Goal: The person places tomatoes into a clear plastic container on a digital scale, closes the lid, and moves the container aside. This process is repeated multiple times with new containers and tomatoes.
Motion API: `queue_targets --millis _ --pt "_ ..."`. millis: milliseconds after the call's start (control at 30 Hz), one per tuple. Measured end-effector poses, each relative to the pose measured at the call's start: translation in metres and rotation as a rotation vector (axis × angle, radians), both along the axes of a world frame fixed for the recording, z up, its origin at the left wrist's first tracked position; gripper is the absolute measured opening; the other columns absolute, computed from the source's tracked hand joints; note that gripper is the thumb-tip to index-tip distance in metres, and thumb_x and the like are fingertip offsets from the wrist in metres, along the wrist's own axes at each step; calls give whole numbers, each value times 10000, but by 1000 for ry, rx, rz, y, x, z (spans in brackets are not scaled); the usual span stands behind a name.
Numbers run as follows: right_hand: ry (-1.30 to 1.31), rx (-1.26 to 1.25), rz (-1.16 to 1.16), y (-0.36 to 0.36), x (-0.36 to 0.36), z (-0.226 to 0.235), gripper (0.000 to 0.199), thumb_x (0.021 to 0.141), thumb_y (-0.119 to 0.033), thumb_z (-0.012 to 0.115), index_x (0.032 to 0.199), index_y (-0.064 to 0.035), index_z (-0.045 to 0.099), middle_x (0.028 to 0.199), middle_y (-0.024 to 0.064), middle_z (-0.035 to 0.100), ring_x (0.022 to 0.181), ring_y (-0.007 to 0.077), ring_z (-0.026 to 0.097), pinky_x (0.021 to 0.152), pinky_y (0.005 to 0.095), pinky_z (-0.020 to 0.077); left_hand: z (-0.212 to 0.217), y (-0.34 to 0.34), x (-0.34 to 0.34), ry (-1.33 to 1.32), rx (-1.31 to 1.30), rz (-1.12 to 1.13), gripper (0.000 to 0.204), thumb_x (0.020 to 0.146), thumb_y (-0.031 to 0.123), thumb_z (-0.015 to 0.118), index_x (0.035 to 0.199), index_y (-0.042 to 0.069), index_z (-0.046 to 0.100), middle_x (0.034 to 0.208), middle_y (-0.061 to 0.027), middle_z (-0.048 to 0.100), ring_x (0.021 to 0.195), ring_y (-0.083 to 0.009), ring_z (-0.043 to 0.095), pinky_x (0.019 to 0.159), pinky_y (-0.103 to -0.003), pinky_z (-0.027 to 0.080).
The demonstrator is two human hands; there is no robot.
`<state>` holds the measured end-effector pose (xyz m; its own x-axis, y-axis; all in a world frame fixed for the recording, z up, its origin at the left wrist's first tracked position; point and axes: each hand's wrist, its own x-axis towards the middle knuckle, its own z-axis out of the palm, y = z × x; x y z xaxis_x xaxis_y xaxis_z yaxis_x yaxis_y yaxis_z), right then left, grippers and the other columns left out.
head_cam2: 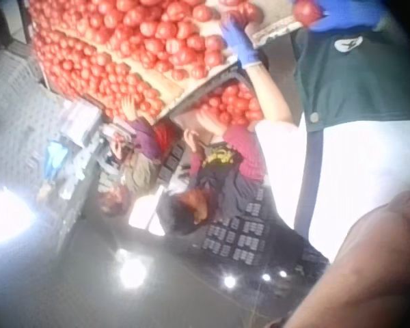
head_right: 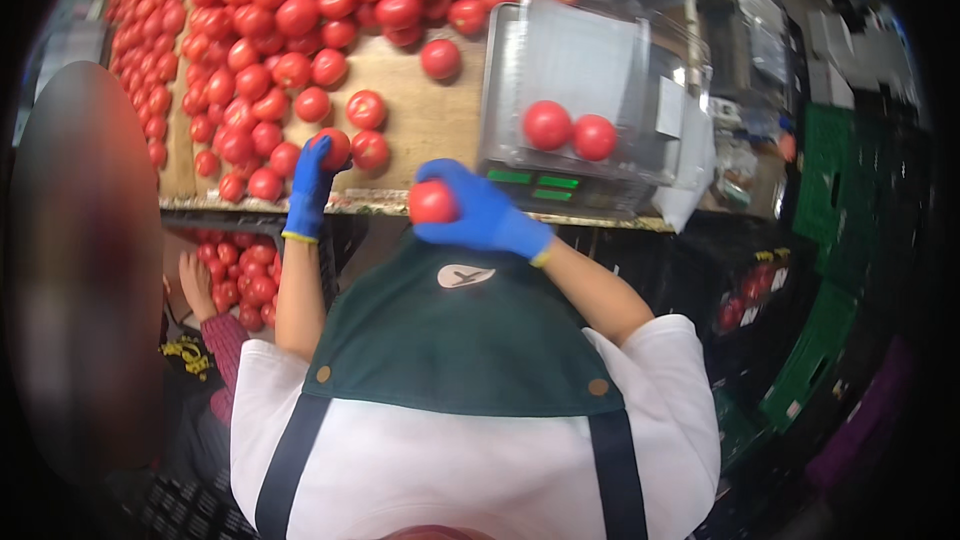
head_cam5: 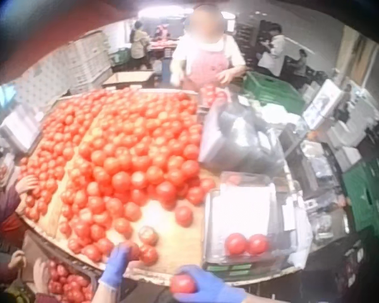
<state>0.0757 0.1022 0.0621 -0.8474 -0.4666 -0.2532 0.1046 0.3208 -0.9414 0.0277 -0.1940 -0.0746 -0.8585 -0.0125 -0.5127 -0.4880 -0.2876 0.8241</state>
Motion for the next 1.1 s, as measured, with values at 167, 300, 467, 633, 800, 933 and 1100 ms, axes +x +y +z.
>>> queue_targets --millis 167,300,467,633,800,933,1100 --pt "397 340 -534 120 7 27 597 709 -219 775 1220 -84 495 1154 134 538 1058 274 549 898 385 463 129 139 -33 265 157 -368 387 930 287 525 1233 49 489 1189 -83 531 1009 -202 567 815 -323 505" --pt "633 522 -650 155 -35 12 588 734 -225 756 1236 -73 490 1171 135 541 1067 295 540 914 392 441 145 245 -63 823 -245 -539 483 839 375 642 1198 82 506 1157 -101 493 1067 -247 531 920 -350 445" --pt "904 1136 -395 169 -48 -31 516 796 -339 675 1241 -124 529 1191 106 562 1154 277 497 1019 418 314 101 291 -79 1072 -1225 -739 366 781 354 625 1039 97 588 1109 -151 502 1175 -366 422 1037 -526 281" --pt "898 1002 -439 148 -28 -17 429 840 -286 627 1222 -104 558 1231 113 552 1197 285 466 1033 439 302 84 230 -44 1156 -968 -182 304 778 181 617 1074 110 615 1271 -155 499 1194 -364 426 1012 -470 328" --pt "704 362 -63 1 -47 -13 262 827 -161 611 1081 -97 607 1077 112 597 998 302 557 890 385 431 11 32 -11 483 -892 242 271 867 28 473 1122 17 565 1075 -124 599 1038 -261 556 911 -344 432" --pt "691 499 127 -81 -115 -89 159 784 -170 578 928 -114 618 903 92 628 815 289 610 740 403 488 -18 -40 -30 577 -1060 132 284 870 88 510 1146 30 545 1134 -173 556 1045 -330 529 932 -381 419" --pt "620 566 411 -134 -89 -96 244 797 -204 556 1027 -174 631 1038 77 607 980 265 589 749 417 489 -26 -15 -50 550 -1267 -179 484 759 176 642 1223 187 502 1263 -196 422 1169 -401 402 996 -446 359"
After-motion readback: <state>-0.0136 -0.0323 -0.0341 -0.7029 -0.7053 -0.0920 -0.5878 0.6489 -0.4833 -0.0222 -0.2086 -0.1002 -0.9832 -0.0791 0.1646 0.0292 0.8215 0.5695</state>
